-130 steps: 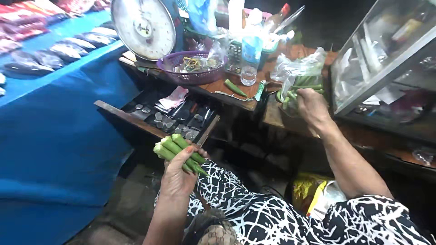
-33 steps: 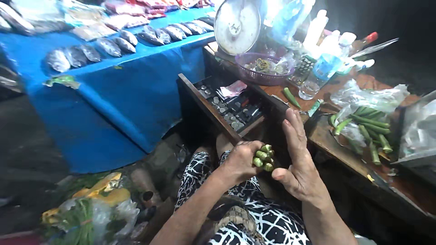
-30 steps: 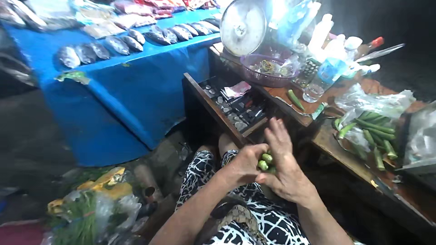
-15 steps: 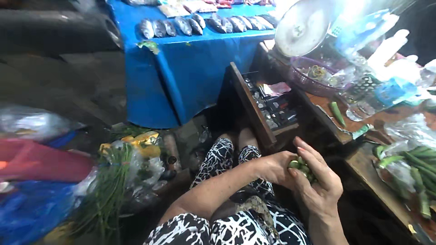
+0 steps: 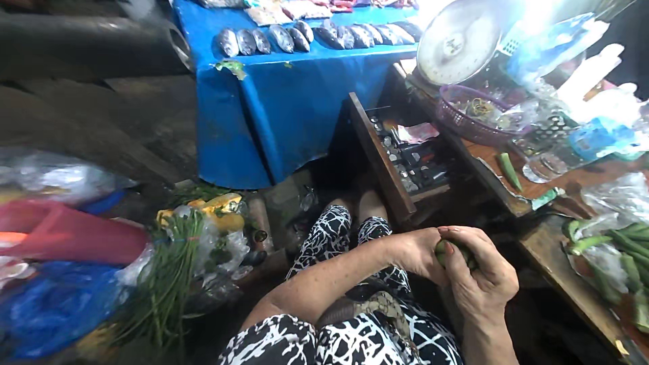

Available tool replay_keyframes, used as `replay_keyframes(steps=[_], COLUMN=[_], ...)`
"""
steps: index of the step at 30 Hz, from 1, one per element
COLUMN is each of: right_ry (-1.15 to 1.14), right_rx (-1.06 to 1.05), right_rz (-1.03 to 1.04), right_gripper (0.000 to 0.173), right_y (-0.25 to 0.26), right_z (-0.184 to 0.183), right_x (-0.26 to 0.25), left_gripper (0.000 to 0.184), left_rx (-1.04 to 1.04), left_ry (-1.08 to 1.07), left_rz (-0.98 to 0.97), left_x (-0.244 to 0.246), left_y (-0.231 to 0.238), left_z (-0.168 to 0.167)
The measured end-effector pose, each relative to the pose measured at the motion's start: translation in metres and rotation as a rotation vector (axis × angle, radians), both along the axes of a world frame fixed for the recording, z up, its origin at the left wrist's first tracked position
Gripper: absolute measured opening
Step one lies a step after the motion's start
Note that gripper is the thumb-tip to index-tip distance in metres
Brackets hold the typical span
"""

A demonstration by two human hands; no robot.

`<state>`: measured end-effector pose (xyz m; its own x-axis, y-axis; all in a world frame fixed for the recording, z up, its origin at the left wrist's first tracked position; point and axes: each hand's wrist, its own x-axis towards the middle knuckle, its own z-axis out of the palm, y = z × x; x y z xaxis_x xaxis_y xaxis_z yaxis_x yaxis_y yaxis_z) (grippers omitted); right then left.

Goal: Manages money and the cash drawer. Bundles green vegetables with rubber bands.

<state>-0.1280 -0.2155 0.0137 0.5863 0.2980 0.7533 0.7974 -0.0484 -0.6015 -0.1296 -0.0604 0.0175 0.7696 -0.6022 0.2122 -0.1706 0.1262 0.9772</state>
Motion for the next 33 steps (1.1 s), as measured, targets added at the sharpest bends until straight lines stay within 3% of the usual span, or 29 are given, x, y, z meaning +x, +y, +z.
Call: replay_keyframes(steps=[4,7,11,13,16,20,33], right_ry=[-0.006,-0.034,-0.045,-0.041,-0.015,0.0,0.021], right_rx=[-0.036,-0.013,0.085,0.061,-0.035,-0.125,-0.018], right_rz=[0.045,-0.007,-0.121,-0.146,-0.171,-0.224,-0.192], right_gripper=[0.024,0.035,0.023,0.02,0.019,0.024,0.02], right_y=[-0.004,-0.009,-0.011,-0.009,0.0,0.012,0.015], right_z=[0.002,0.007,0.006,0.001,-0.007,-0.014,-0.022], right_x=[0.004,0.008,0.011,0.012,0.009,0.01,0.02], left_gripper=[0.041,0.044,0.036,0.032,0.032,0.036,0.038], left_rx=[-0.082,-0.094,-0.462,-0.604,-0.721,-0.727,-0.708], left_ry=[-0.045,-0.036,0.155,0.235,0.28,0.359,0.402], left_rz=[0.041,0.189,0.537,0.605,0.626,0.66,0.564], left_x=[0.0,0.0,0.004,0.01,0.014,0.013,0.008], left_y=[-0.002,0.0,-0.002,0.002,0.006,0.006,0.003], left_z=[-0.005,-0.003,-0.004,-0.003,-0.005,-0.005,-0.007])
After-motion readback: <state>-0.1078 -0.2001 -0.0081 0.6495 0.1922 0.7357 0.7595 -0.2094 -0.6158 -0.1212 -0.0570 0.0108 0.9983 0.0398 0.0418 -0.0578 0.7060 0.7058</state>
